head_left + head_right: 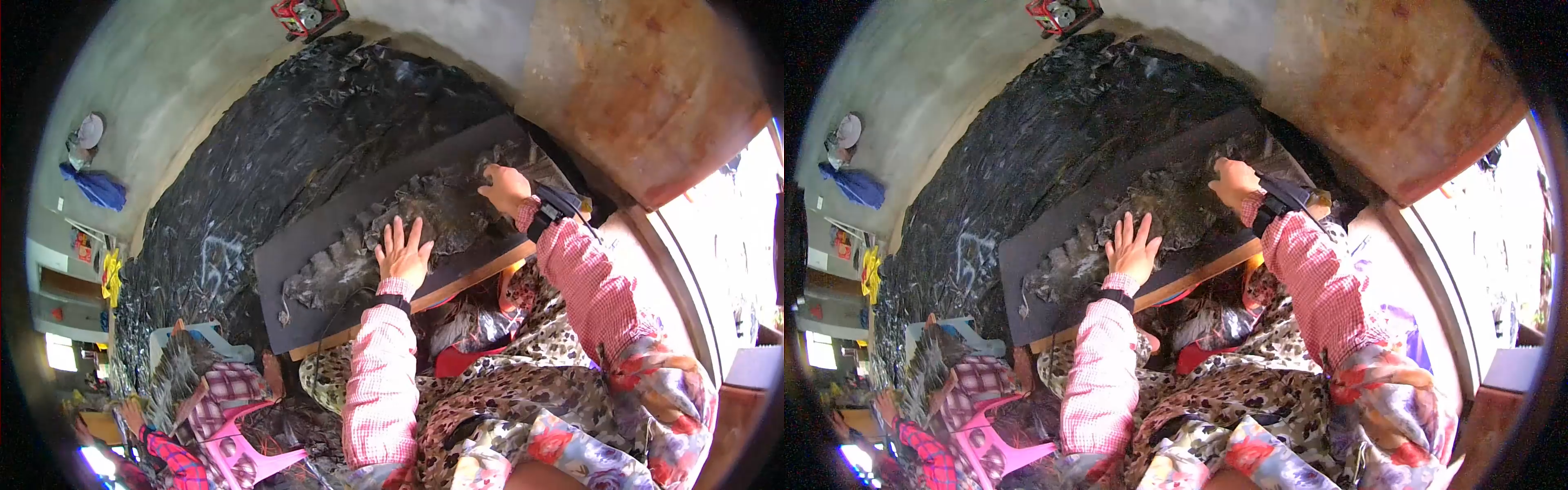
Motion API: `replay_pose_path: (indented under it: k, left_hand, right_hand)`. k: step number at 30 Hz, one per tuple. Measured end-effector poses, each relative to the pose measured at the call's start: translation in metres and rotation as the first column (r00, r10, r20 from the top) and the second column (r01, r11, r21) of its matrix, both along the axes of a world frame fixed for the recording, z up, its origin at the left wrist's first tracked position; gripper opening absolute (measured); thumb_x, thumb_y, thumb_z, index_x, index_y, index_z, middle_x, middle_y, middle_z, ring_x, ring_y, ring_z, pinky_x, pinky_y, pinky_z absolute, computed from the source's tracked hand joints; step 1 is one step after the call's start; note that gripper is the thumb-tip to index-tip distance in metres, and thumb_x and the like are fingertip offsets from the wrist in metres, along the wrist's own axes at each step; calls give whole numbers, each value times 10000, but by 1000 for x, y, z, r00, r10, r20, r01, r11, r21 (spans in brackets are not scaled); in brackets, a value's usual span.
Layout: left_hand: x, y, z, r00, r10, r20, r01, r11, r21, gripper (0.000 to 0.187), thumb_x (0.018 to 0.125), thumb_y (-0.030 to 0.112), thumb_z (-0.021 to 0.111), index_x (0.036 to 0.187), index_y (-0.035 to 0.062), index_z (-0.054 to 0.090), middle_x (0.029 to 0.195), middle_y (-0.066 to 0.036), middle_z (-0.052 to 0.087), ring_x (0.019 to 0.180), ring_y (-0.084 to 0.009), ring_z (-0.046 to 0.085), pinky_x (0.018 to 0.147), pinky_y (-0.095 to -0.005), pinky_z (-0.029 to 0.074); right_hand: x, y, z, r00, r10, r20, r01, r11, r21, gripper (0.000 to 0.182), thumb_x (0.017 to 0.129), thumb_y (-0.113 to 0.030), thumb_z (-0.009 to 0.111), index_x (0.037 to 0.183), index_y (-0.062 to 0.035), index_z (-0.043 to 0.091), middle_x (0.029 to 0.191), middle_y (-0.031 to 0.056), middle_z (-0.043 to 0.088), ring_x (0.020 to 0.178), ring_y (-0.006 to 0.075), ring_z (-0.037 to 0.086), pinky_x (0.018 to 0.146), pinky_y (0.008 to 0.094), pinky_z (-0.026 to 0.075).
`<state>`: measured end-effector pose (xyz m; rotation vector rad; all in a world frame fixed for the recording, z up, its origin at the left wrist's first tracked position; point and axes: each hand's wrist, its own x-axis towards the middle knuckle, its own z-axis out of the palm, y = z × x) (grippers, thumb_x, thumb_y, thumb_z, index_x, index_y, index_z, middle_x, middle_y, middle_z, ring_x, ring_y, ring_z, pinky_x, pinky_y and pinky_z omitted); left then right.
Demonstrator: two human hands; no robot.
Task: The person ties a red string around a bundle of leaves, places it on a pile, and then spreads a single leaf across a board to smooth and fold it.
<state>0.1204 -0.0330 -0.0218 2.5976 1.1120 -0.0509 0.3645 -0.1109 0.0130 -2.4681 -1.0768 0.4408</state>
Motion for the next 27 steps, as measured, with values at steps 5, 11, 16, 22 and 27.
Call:
replay_pose_path:
  k: [5, 11, 16, 22, 27]
  left_hand:
    - [-2, -8, 4, 1000, 11, -4, -11, 1000, -3, 565, 937, 484, 381, 1450, 286, 250, 1538, -100, 124, 1406, -307, 132, 1092, -554, 151]
    - [-1, -11, 8, 1000, 26, -7, -26, 1000, -11, 559, 933, 440, 417, 1446, 281, 262, 1541, -90, 111, 1413, -300, 106, 1093, -558, 130]
    - [0, -16, 13, 1000, 19, -2, -18, 999, 44, 556, 931, 433, 424, 1442, 273, 276, 1539, -95, 124, 1410, -305, 121, 1088, -555, 140]
    - [-1, -19, 15, 999, 32, 3, -32, 999, 8, 559, 935, 452, 410, 1448, 288, 260, 1543, -84, 108, 1413, -298, 107, 1095, -547, 125]
    - [-3, -20, 14, 999, 34, 2, -34, 999, 10, 554, 938, 473, 398, 1446, 299, 262, 1544, -81, 99, 1414, -289, 100, 1103, -537, 116]
  right_hand:
    - [14, -12, -3, 964, 26, 265, -57, 992, 112, 302, 772, -184, 668, 1051, -77, 623, 1066, 144, 599, 1008, 342, 570, 852, 435, 460]
    - [-10, -3, -3, 734, 339, 589, -635, 651, 417, 222, 731, -63, 581, 931, -105, 668, 921, 80, 610, 908, 278, 559, 775, 392, 437]
    - [-55, 2, -6, 614, 563, 553, -749, 636, 185, 288, 761, -145, 585, 1037, -90, 642, 1126, 91, 553, 1029, 267, 515, 889, 395, 421]
    - [-39, 5, -12, 698, 428, 574, -606, 780, 156, 307, 827, -196, 574, 1124, -142, 631, 1205, 105, 510, 1088, 276, 486, 892, 392, 415]
    - [-17, 4, -10, 810, 319, 491, -439, 887, 147, 261, 836, -215, 598, 1087, -199, 665, 1116, 119, 560, 1061, 295, 506, 893, 404, 412]
